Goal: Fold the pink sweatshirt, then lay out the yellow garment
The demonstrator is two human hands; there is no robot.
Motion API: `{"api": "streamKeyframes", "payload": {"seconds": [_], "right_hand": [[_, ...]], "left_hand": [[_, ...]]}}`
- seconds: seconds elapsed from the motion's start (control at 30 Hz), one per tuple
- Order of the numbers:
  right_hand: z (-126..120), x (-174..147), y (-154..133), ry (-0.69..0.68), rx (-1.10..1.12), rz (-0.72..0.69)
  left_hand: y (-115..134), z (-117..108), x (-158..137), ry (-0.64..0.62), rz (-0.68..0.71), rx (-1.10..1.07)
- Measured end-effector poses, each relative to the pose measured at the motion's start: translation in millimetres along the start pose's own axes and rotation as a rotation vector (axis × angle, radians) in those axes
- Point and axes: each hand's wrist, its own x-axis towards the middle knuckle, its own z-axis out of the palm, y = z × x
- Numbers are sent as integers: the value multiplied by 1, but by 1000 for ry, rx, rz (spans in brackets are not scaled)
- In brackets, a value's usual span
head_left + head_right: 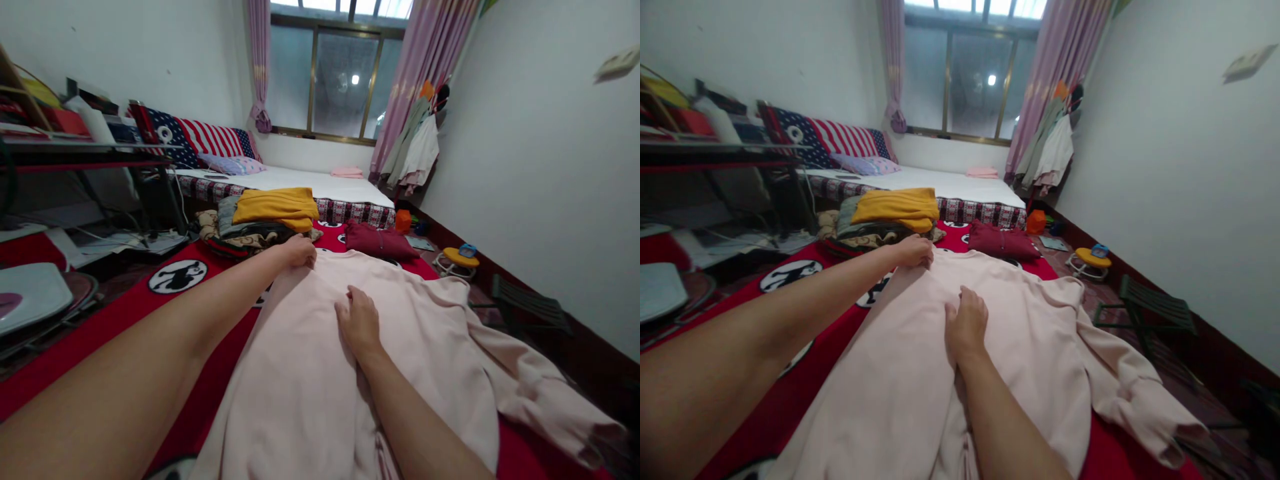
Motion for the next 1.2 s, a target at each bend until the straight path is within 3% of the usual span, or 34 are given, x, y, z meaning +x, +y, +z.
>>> {"api": "streamKeyframes", "payload": {"seconds": [0.07, 0.2, 0.5, 0.6, 0.77, 0.93, 1.1, 1.2], "right_hand": [[-1, 1, 2, -12, 109, 59], [-2, 2, 2, 133, 225, 241], [-3, 9, 16, 162, 211, 405], [-4, 8, 15, 178, 219, 403], [-3, 7, 15, 212, 380, 309], [4, 6, 17, 247, 563, 152], [0, 7, 18, 299, 389, 256], [-6, 5, 10, 345, 220, 93]], "left_hand": [[-5, -4, 2, -15, -23, 20], [-8, -8, 4, 2, -110, 78], [26, -5, -16, 163, -212, 86], [33, -2, -30, 177, -184, 66], [29, 5, -43, 79, -75, 108], [16, 9, -38, 52, -160, 178], [15, 6, -26, 101, -327, 141], [26, 5, -21, 121, -358, 117]]}}
